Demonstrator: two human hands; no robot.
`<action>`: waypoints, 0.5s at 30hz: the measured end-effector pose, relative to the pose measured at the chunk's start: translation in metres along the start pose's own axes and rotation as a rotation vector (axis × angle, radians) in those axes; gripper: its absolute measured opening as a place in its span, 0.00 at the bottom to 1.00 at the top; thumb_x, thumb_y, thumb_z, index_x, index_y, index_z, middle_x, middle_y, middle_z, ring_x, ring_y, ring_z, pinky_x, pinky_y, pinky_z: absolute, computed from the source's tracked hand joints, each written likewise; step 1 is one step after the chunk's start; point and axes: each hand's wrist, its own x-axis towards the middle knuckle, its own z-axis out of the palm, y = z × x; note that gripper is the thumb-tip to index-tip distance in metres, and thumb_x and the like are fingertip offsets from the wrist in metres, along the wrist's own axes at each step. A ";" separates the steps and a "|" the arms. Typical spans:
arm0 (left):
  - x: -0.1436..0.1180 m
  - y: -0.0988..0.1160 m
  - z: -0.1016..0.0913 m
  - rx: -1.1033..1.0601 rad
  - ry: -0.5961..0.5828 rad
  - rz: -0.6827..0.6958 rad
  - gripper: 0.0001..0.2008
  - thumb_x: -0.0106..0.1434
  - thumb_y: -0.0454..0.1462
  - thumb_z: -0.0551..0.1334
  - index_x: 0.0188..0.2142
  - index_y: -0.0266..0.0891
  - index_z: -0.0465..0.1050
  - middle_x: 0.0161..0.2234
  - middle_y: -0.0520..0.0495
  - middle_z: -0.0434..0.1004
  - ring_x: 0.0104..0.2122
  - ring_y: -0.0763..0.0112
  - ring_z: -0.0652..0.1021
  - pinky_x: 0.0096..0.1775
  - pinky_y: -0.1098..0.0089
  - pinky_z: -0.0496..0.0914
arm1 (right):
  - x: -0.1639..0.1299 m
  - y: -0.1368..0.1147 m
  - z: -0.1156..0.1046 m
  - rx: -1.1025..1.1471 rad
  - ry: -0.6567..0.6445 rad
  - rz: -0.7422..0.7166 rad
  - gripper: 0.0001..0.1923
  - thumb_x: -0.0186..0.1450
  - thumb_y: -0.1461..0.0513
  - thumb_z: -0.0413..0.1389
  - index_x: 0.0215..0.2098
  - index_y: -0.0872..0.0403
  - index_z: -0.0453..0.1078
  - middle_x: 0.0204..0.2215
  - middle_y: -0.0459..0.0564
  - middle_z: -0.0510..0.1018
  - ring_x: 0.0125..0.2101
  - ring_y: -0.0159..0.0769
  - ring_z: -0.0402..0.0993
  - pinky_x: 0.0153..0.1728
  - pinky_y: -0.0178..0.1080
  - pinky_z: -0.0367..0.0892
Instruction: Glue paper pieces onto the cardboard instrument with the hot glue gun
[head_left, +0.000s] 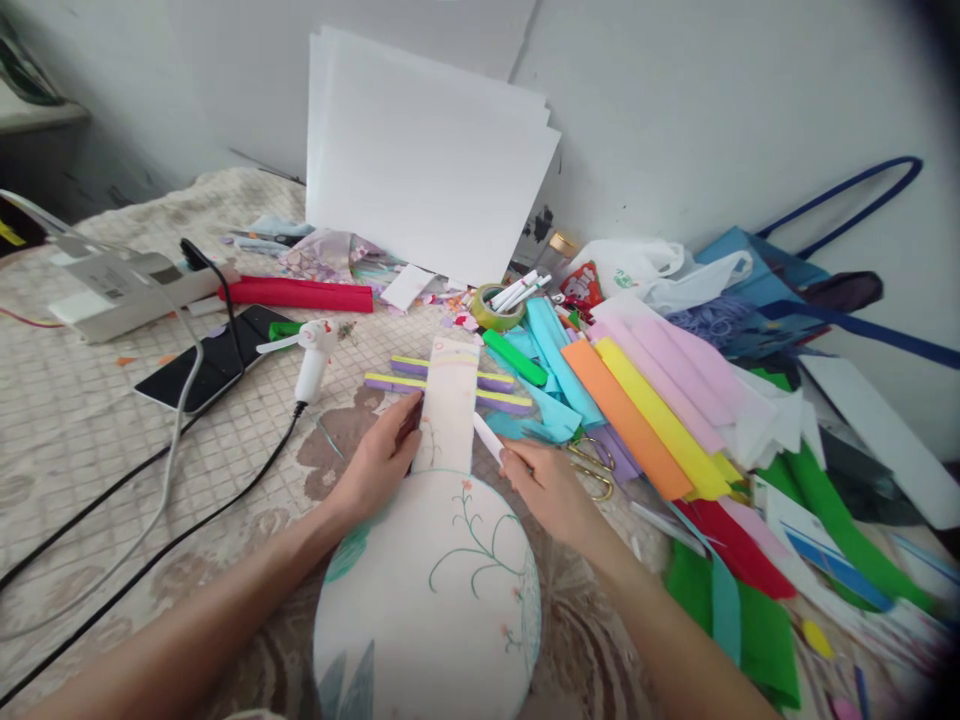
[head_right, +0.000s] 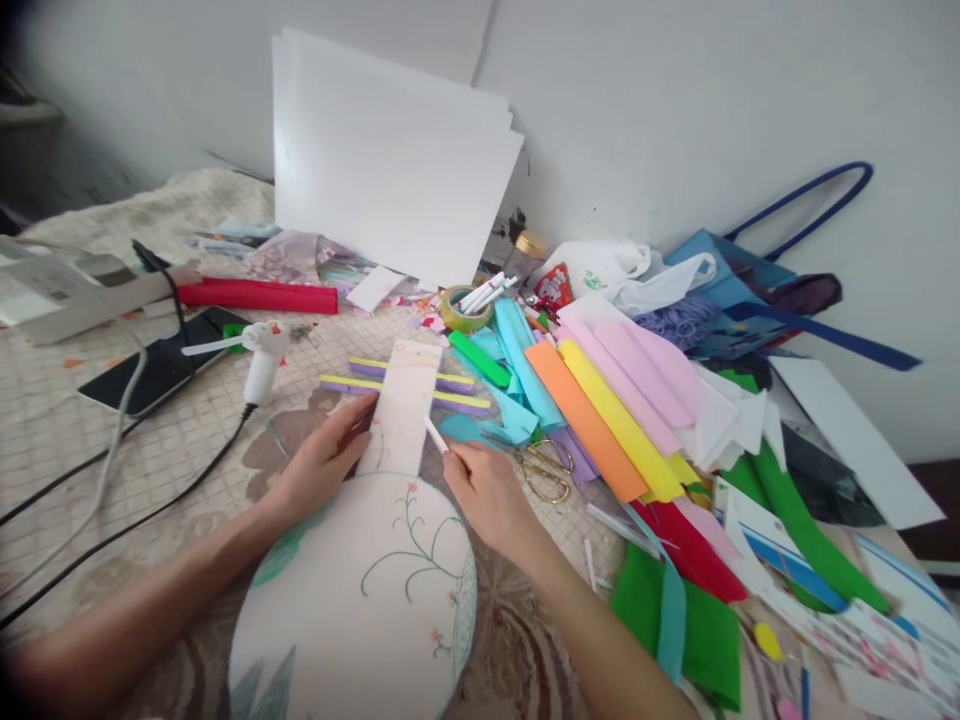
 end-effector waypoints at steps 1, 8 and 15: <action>0.000 -0.001 0.000 0.003 0.001 0.003 0.25 0.63 0.36 0.53 0.61 0.38 0.57 0.61 0.42 0.61 0.60 0.62 0.64 0.61 0.57 0.58 | -0.002 -0.002 0.000 0.014 -0.009 0.009 0.16 0.68 0.61 0.42 0.23 0.53 0.61 0.22 0.45 0.70 0.24 0.32 0.65 0.27 0.34 0.56; 0.000 0.001 0.000 -0.006 -0.004 -0.010 0.25 0.63 0.36 0.53 0.61 0.37 0.57 0.62 0.41 0.59 0.60 0.61 0.63 0.61 0.56 0.57 | -0.012 -0.003 -0.010 0.119 -0.083 0.073 0.17 0.68 0.60 0.42 0.22 0.53 0.60 0.18 0.42 0.66 0.21 0.30 0.63 0.26 0.34 0.55; -0.001 0.003 0.000 -0.012 -0.002 -0.016 0.25 0.63 0.36 0.53 0.60 0.37 0.57 0.62 0.41 0.59 0.60 0.62 0.63 0.61 0.56 0.56 | -0.004 0.001 -0.007 0.081 -0.023 0.070 0.16 0.68 0.60 0.42 0.22 0.52 0.59 0.19 0.43 0.68 0.22 0.31 0.64 0.25 0.35 0.55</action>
